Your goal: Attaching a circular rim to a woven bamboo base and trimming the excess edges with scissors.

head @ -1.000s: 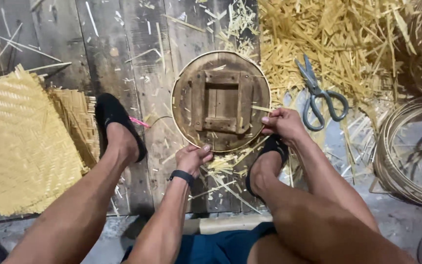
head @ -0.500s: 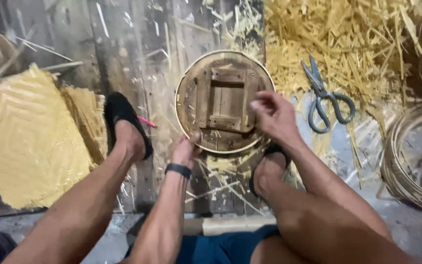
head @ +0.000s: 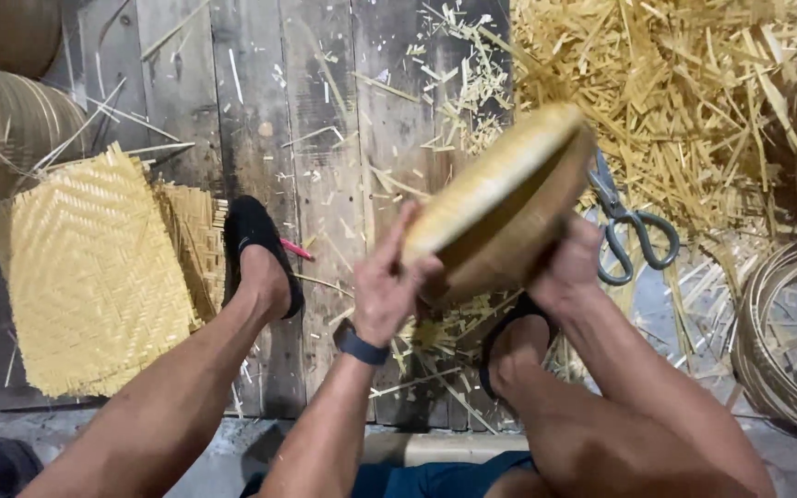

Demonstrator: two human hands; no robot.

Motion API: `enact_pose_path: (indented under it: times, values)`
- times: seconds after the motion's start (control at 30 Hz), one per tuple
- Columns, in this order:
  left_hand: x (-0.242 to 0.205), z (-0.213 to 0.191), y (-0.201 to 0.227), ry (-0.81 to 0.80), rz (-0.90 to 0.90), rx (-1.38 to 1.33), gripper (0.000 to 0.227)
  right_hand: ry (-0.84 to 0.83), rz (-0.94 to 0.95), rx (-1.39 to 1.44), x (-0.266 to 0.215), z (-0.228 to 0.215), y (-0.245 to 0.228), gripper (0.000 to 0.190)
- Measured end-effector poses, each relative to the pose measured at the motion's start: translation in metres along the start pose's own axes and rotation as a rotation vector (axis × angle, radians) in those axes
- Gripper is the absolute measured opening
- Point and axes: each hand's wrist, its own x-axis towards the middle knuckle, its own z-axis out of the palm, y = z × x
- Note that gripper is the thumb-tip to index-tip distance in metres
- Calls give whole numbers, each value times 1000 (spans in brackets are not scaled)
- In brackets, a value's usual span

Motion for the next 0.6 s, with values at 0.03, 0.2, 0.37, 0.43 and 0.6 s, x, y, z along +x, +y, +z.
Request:
enact_pose_path:
  times: [0.03, 0.2, 0.37, 0.43, 0.6]
  values:
    - [4, -4, -13, 86, -71, 47, 74, 116, -5, -63, -9, -14, -4, 54]
    - [19, -45, -96, 451, -405, -378, 54, 187, -61, -179, -36, -126, 14, 69]
    - [-25, -42, -132, 267, -964, -550, 48, 190, -17, -80, -21, -130, 32, 69]
    - [-37, -30, -166, 229, -1143, -585, 45, 189, 6, -47, -15, -129, 36, 69]
    - [57, -10, -186, 147, -1137, -833, 49, 188, 36, 42, 7, -123, 39, 69]
